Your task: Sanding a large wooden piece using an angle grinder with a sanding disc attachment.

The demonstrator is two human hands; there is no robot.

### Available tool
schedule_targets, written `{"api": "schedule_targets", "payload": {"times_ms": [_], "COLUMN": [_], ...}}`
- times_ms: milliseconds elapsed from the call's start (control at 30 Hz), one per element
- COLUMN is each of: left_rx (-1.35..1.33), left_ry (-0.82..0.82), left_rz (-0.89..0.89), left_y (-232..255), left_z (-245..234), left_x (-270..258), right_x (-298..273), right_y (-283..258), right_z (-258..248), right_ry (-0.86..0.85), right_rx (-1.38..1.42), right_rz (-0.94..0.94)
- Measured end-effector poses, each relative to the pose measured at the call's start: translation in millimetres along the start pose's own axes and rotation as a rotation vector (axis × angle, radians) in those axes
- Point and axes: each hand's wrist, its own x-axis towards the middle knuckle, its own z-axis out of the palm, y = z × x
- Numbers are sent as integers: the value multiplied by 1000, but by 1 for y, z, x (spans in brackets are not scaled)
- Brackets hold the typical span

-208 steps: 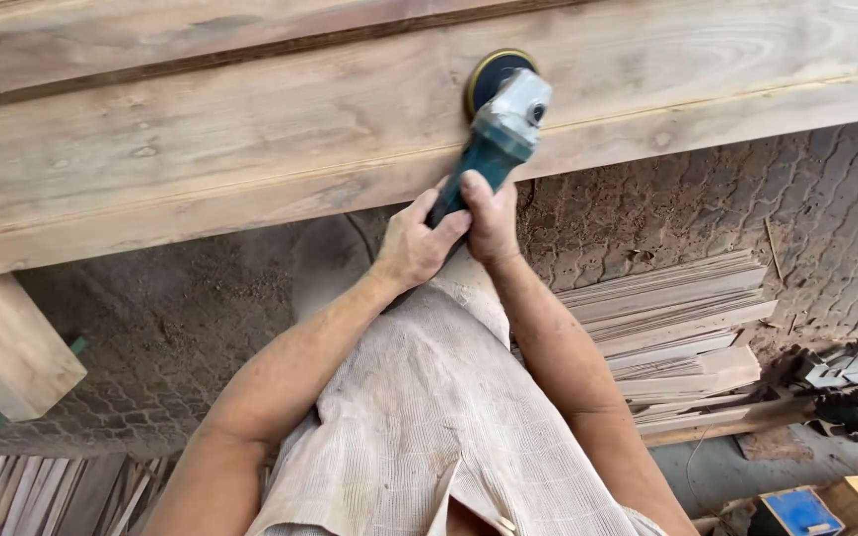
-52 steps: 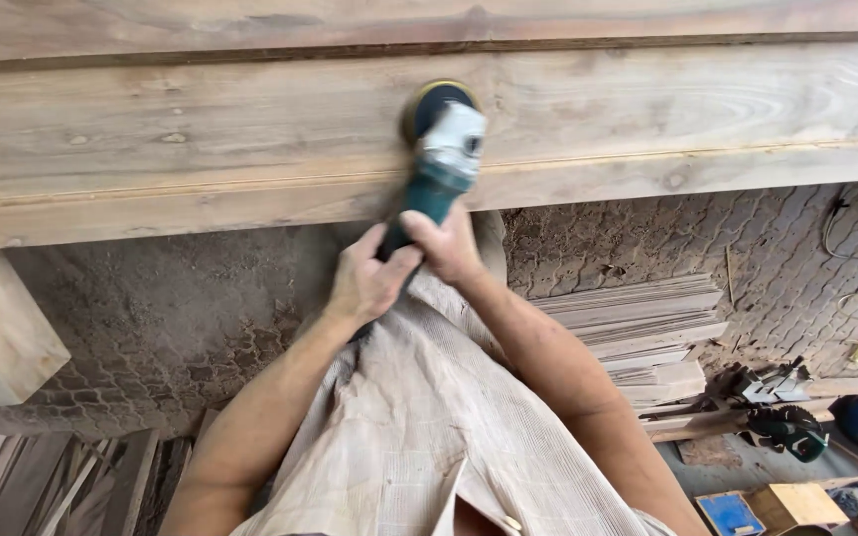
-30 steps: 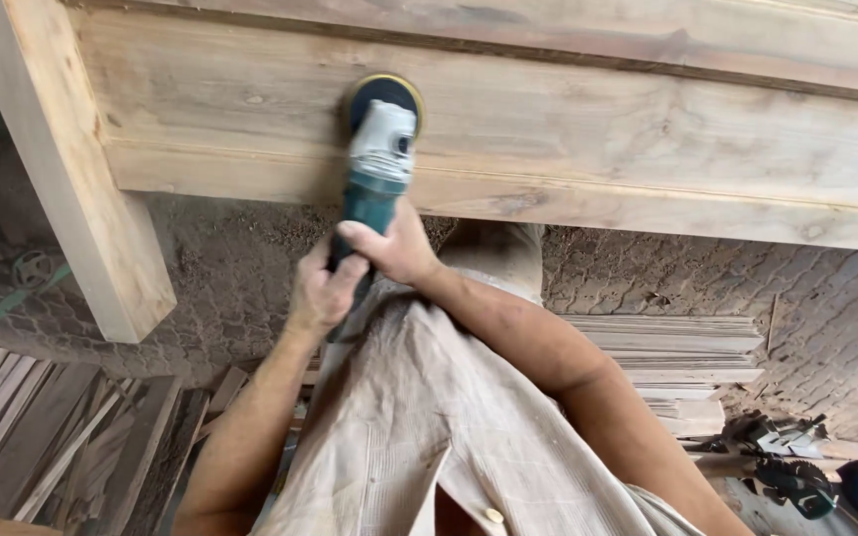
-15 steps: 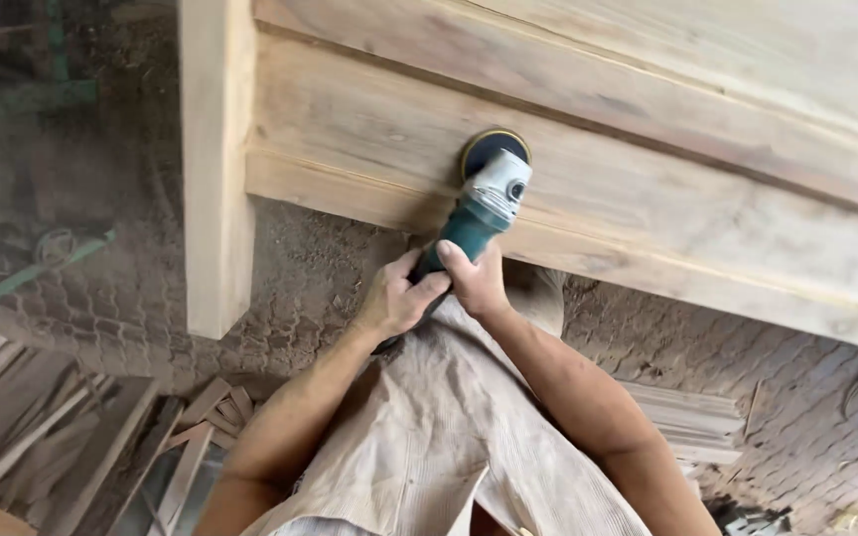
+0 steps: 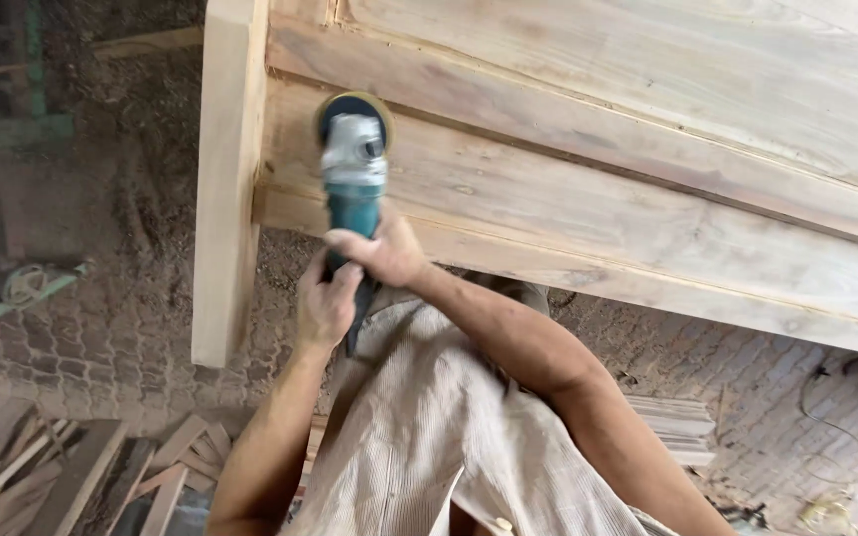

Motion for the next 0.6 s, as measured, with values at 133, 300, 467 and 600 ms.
{"api": "schedule_targets", "payload": {"times_ms": [133,300,467,600], "left_rx": [27,-43,163,74], "left_ry": [-97,-194,4,261], "left_rz": [62,93,-48,-134], "left_y": [-9,-15,-4,48], "left_z": [39,55,7,-4], "left_x": [30,48,72,64], "right_x": [-8,2,54,77], "right_y": [8,1,-1,-57], "right_z": [-56,-78,-14,23], "right_ry": [209,287,165,-5], "right_rx": [-55,-114,-129,-328], "right_rz": [66,-50,48,246]}}
